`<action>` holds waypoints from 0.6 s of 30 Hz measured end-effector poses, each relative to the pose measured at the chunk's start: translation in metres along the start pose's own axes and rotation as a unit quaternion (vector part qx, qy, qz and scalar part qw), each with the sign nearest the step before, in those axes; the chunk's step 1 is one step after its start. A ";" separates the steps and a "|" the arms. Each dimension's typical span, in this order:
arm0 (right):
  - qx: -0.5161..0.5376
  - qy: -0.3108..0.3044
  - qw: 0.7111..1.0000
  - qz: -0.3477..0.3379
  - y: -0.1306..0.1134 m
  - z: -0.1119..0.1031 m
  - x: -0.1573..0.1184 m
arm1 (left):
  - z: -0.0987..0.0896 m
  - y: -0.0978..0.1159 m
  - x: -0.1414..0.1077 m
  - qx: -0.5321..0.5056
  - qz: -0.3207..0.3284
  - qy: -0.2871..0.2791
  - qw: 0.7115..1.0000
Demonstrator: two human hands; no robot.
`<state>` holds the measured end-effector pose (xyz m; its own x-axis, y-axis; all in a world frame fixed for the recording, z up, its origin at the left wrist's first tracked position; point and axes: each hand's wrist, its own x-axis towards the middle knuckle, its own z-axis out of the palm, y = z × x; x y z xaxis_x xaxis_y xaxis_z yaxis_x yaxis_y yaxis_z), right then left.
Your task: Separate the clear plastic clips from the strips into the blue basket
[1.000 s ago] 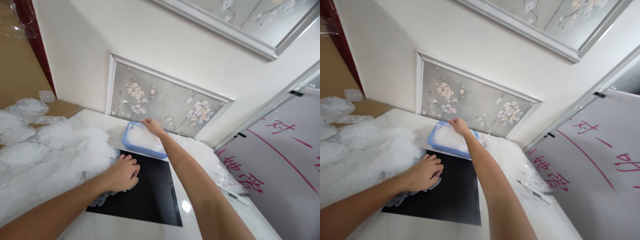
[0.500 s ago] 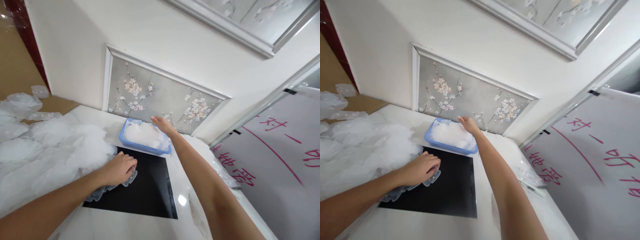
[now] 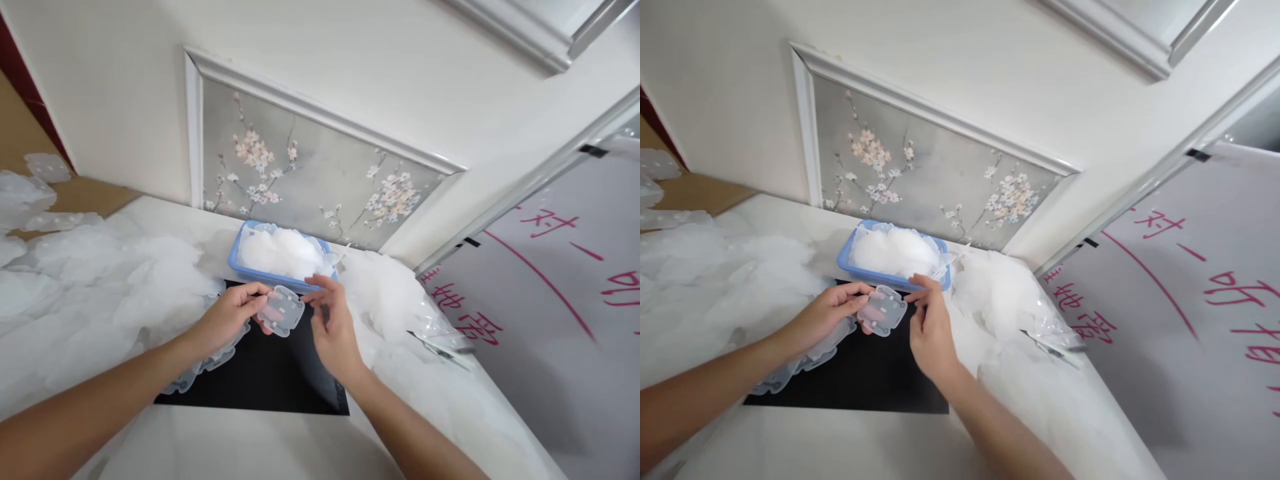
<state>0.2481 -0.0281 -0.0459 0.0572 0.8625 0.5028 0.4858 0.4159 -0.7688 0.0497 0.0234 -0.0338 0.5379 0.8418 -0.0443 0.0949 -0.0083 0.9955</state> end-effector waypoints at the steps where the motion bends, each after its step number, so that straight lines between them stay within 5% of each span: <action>1: -0.012 0.016 1.000 -0.001 0.007 0.003 -0.013 | 0.001 0.000 -0.001 -0.029 -0.015 -0.001 0.999; 5: -0.051 0.046 0.997 -0.021 0.025 0.008 -0.038 | 0.009 0.003 -0.003 -0.052 -0.043 -0.001 0.998; 9: -0.028 -0.049 0.995 -0.076 0.014 0.002 -0.035 | 0.011 0.011 -0.004 0.061 -0.041 -0.020 0.997; 12: 0.145 -0.082 0.985 0.055 0.004 -0.001 -0.030 | -0.005 0.010 -0.007 0.250 0.002 -0.083 0.965; 15: 0.348 -0.071 0.903 0.243 0.007 -0.001 -0.028 | -0.032 0.001 -0.008 0.430 0.074 -0.110 0.893; 18: 0.431 -0.061 0.854 0.286 0.013 -0.002 -0.027 | -0.044 -0.005 -0.006 0.473 0.060 -0.120 0.871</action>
<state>0.2545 -0.0469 -0.0683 -0.0473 0.9973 -0.0568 -0.4167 -0.0713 -0.9063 0.0084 0.0420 -0.0351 0.7405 0.6680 -0.0744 0.6122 -0.6246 0.4849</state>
